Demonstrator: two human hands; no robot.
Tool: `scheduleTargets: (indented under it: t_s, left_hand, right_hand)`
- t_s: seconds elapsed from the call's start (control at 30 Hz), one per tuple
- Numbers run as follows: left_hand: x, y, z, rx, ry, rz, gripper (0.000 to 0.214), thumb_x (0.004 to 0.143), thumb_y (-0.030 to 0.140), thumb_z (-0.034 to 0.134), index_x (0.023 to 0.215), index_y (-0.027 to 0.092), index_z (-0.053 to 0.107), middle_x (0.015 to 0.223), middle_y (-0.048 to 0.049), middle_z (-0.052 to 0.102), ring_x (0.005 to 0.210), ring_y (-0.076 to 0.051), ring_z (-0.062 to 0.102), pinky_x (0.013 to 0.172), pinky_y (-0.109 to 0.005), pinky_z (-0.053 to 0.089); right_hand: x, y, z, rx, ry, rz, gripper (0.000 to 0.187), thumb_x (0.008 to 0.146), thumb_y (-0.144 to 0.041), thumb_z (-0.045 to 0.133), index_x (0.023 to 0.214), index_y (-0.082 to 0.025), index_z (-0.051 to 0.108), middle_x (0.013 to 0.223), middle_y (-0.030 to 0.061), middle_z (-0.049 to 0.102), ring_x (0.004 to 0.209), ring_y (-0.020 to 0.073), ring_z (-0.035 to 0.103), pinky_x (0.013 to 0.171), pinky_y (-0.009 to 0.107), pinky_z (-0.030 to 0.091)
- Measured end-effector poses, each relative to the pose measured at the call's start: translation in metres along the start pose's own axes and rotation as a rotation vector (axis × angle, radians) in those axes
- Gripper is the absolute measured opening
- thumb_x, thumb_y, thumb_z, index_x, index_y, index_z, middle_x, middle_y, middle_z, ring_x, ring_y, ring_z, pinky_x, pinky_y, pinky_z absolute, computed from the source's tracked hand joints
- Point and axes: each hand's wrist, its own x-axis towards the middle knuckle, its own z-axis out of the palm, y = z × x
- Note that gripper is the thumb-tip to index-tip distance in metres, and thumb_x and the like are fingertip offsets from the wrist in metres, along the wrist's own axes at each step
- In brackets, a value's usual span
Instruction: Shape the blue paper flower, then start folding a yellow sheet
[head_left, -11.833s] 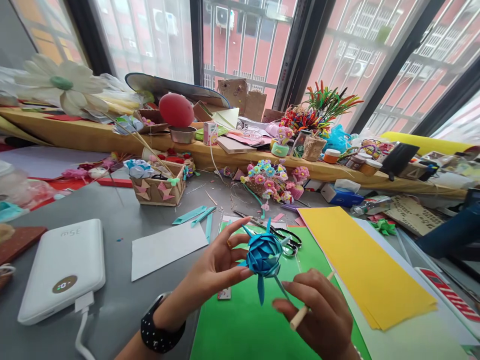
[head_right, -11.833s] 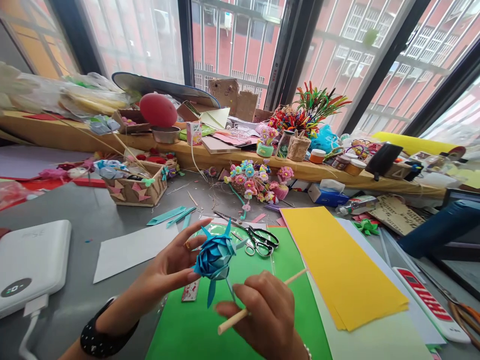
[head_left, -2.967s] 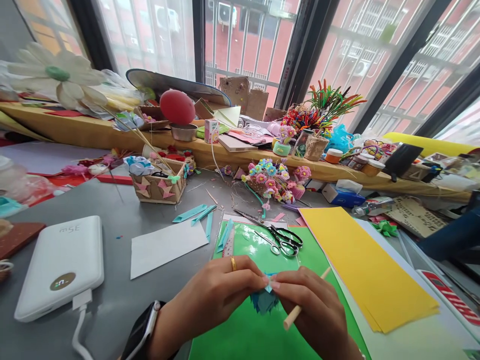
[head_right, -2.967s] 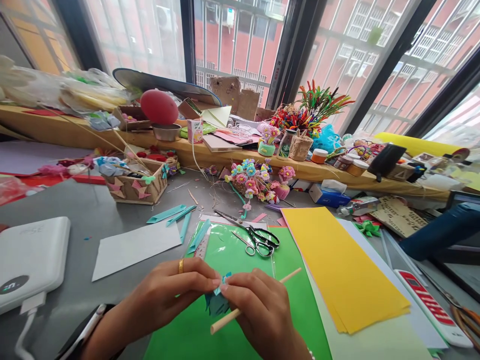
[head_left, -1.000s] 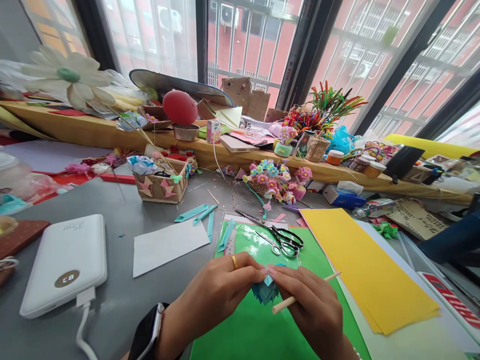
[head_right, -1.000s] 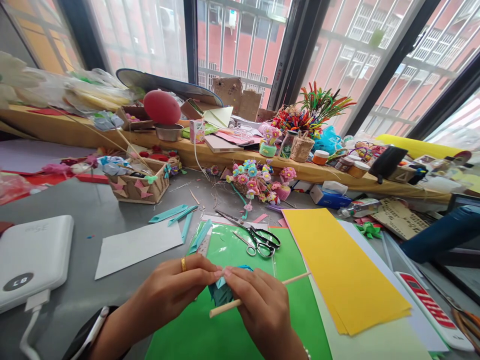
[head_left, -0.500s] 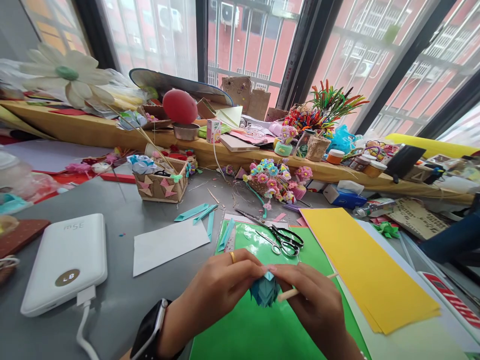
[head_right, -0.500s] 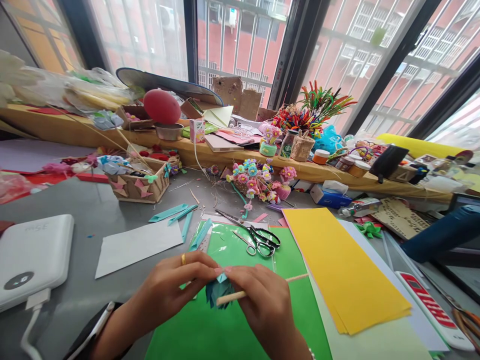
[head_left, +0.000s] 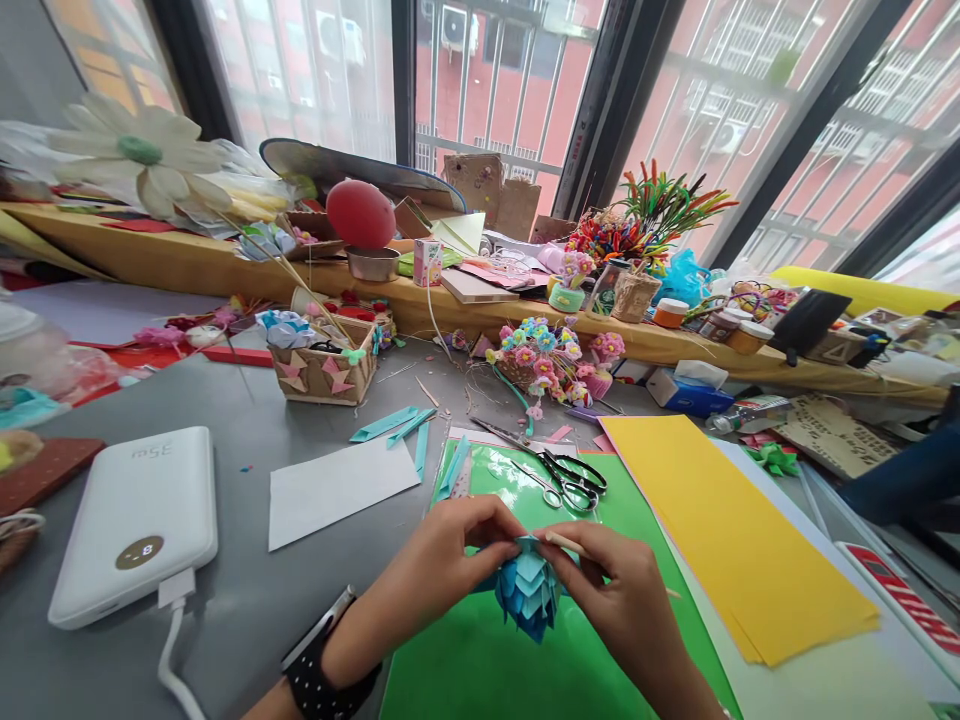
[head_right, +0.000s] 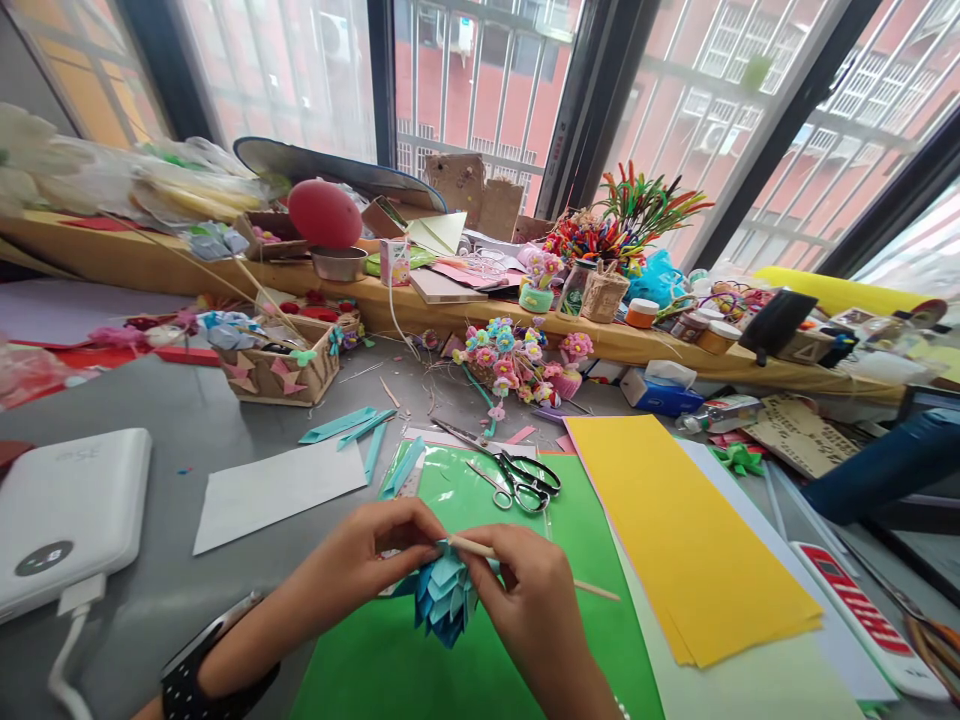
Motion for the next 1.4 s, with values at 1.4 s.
scheduleTargets:
  t_s: [1.4]
  left_hand:
    - [-0.007,0.011,-0.01,0.052,-0.069,-0.047,0.062,0.07,0.033,0.067,0.122,0.025,0.034,0.095,-0.0016,0.054,0.079,-0.016,0.054,0.074,-0.03,0.045]
  right_hand:
    - [0.0,-0.005,-0.008,0.327,-0.015,0.416,0.019,0.076,-0.034,0.057,0.081,-0.019,0.068,0.058,0.0015,0.059,0.059,0.0173,0.06,0.062,0.028,0.053]
